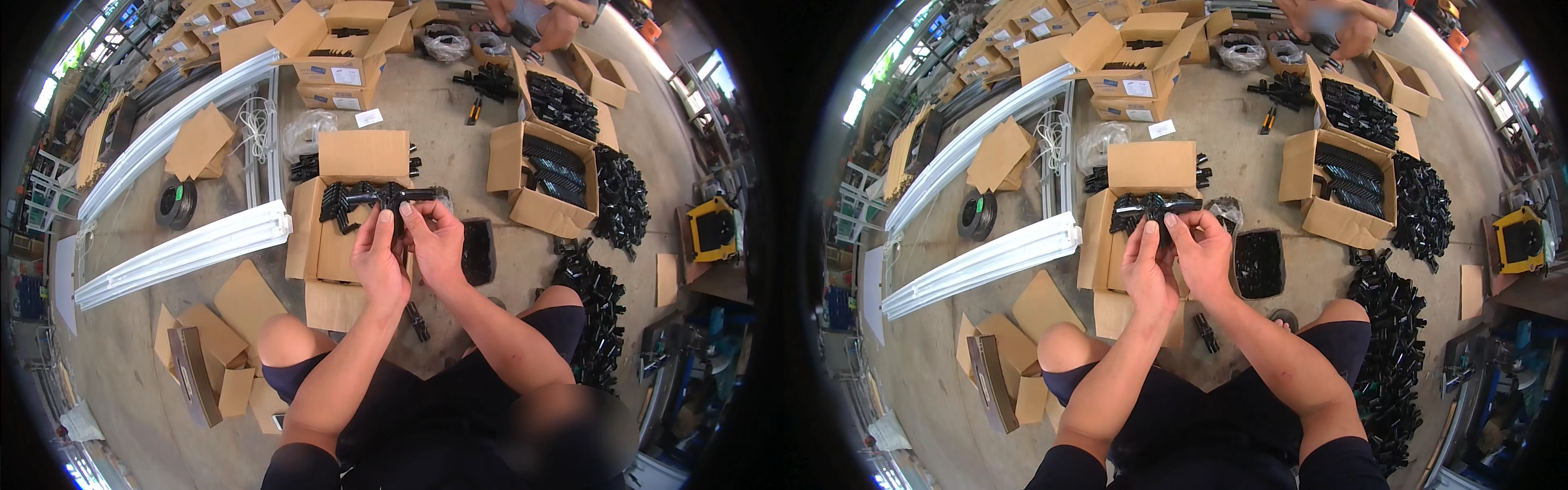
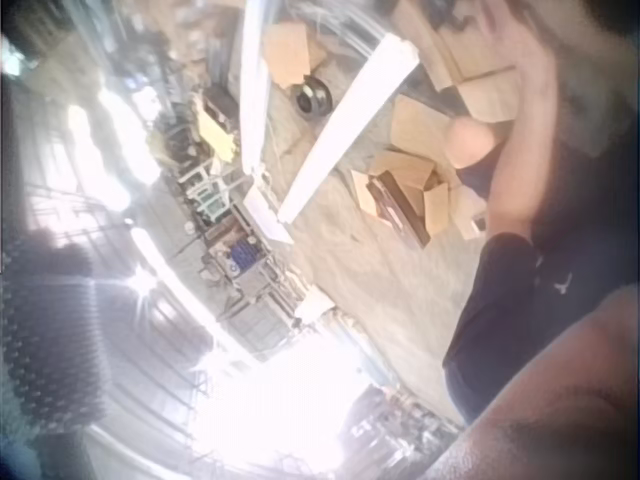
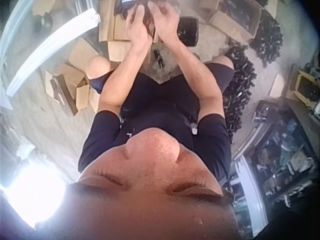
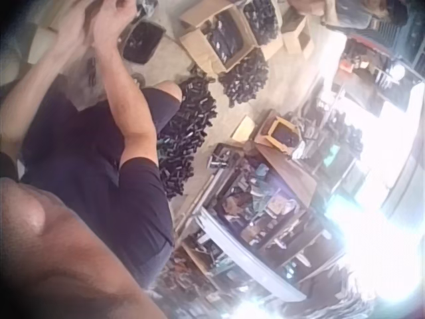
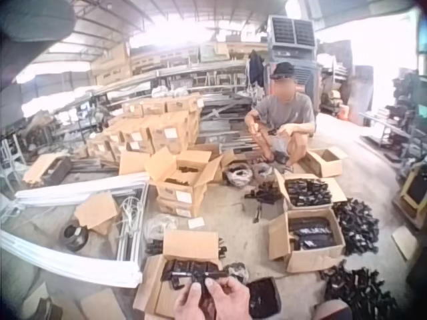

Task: The person sits on the floor in a warehouse environment and assembles small black plastic components by hand. They pick up individual parts from cardboard boxes, fit them together, and place the assembled units back into the boxes.

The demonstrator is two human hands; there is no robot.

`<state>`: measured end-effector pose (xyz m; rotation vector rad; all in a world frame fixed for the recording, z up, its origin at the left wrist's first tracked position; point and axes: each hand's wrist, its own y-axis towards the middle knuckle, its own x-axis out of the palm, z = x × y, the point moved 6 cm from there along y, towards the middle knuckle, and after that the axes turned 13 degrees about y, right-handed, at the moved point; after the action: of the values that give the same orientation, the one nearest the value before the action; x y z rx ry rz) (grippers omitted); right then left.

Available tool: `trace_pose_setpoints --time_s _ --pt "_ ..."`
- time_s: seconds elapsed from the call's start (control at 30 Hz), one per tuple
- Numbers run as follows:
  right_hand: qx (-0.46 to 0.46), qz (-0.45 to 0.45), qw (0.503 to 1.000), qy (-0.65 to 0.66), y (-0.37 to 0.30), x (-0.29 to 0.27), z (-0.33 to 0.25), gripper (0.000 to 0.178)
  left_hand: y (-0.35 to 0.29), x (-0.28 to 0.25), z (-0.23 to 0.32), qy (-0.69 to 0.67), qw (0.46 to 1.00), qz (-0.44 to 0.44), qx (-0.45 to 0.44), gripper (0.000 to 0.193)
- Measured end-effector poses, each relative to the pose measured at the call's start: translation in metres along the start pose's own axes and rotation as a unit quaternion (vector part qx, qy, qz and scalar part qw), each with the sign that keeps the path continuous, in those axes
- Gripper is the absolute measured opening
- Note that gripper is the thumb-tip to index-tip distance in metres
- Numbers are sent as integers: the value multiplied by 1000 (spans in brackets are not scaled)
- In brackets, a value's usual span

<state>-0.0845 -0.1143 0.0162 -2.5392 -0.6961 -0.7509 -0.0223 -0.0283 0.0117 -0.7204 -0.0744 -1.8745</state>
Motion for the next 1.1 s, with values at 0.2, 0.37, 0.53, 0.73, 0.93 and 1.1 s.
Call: trace_pose_setpoints --time_s 0.2,0.37,0.53,0.73,0.93,1.1 --pt "10 -25 999 -22 6 -2 -1 12 6 -5 -2 19 1000 -17 9 30" --pt "-66 -67 994 -49 17 -20 -23 21 18 -7 9 10 996 -68 -55 27" --pt "-271 -288 836 -380 -4 6 -78 60 11 -26 20 -16 962 -206 -179 32" --pt "-141 -396 820 -389 -29 -9 -61 51 -27 -32 4 -87 874 -350 -325 30" --pt "-157 -296 853 -400 -28 -11 -59 39 -21 -34 11 92 940 -277 -179 36" --pt "-170 -276 847 -421 -24 -10 -59 42 -14 -33 20 179 940 -282 -75 37"
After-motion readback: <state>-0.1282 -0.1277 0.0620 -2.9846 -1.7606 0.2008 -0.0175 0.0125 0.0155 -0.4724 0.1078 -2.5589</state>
